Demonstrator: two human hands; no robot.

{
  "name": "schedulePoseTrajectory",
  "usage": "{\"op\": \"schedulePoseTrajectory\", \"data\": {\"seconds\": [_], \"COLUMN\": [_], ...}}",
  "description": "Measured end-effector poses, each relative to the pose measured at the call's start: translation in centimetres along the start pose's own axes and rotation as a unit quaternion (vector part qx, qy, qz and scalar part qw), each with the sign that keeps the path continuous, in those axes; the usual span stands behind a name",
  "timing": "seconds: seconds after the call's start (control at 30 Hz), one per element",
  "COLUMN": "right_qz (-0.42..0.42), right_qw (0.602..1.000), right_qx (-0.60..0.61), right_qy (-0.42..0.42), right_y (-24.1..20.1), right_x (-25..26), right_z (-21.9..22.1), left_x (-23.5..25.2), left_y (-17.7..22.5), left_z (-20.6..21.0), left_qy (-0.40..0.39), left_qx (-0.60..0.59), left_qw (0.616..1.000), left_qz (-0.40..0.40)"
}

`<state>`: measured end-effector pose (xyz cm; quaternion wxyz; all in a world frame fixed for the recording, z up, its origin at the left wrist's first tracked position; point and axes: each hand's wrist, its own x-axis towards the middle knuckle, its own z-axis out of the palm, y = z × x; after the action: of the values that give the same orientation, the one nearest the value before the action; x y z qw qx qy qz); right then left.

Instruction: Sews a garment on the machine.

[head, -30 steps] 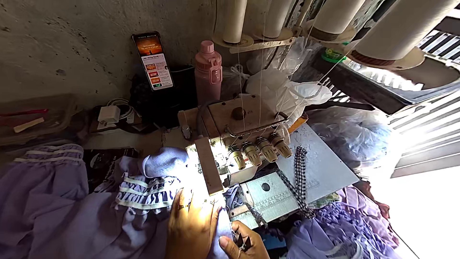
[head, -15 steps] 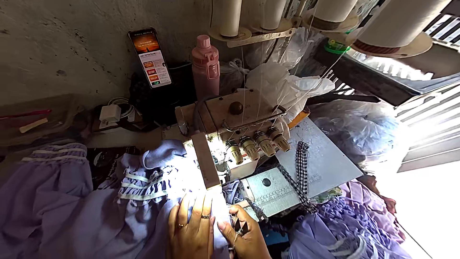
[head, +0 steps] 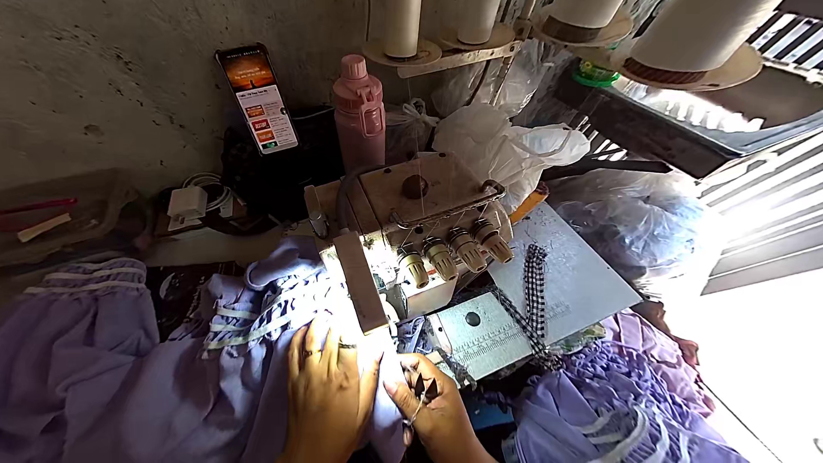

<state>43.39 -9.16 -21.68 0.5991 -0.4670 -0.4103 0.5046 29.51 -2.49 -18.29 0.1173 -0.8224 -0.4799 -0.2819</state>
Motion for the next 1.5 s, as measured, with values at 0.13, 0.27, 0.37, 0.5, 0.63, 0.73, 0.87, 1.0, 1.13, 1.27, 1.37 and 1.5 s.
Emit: {"op": "schedulePoseTrajectory", "data": {"seconds": [0.13,0.27,0.37,0.5,0.63,0.73,0.87,1.0,1.13,1.27,1.37,1.5], "right_qz": [-0.018,-0.017,0.022,0.097,0.091,0.074,0.059,0.027,-0.018,-0.064,-0.084,-0.128], "right_qw": [1.000,1.000,1.000,0.995,0.995,0.997,0.998,0.999,0.999,0.997,0.995,0.986], "right_qx": [0.004,0.014,0.017,0.023,0.032,0.022,-0.004,-0.032,-0.038,-0.045,-0.060,-0.100], "right_qy": [0.012,0.015,0.011,0.001,-0.016,-0.028,-0.034,-0.030,-0.021,-0.008,0.015,0.048], "right_y": [0.1,0.0,0.4,0.7,0.7,0.2,-0.8,-1.2,-1.1,-1.0,-1.4,-1.8], "right_x": [0.5,0.5,-1.0,-3.5,-4.0,-4.0,-4.8,-5.3,-4.5,-2.1,-0.1,3.1], "right_z": [0.0,0.1,-0.2,-1.0,-1.3,-1.4,-1.5,-1.5,-1.4,-1.1,-0.6,0.3], "left_x": [1.9,3.7,3.4,-1.2,-7.7,-10.6,-11.3,-8.9,-6.7,-4.3,-2.1,0.2], "left_y": [-1.4,-2.6,-3.0,-0.6,0.3,0.3,1.1,2.0,3.6,0.8,0.2,-1.2], "left_z": [0.0,0.6,0.5,-2.9,-3.2,-1.5,0.3,-0.1,-1.9,-0.8,-0.9,-1.0], "left_qy": [-0.001,-0.026,-0.012,-0.007,-0.276,-0.422,-0.360,-0.195,-0.043,0.039,0.004,-0.068], "left_qx": [-0.053,-0.050,-0.062,-0.188,-0.428,-0.502,-0.723,-0.863,-0.632,-0.186,-0.089,-0.098], "left_qw": [0.998,0.996,0.997,0.982,0.858,0.739,0.502,0.209,0.694,0.977,0.993,0.988], "left_qz": [-0.036,-0.062,-0.051,-0.028,-0.072,-0.152,-0.310,-0.417,-0.342,-0.093,-0.077,-0.095]}}
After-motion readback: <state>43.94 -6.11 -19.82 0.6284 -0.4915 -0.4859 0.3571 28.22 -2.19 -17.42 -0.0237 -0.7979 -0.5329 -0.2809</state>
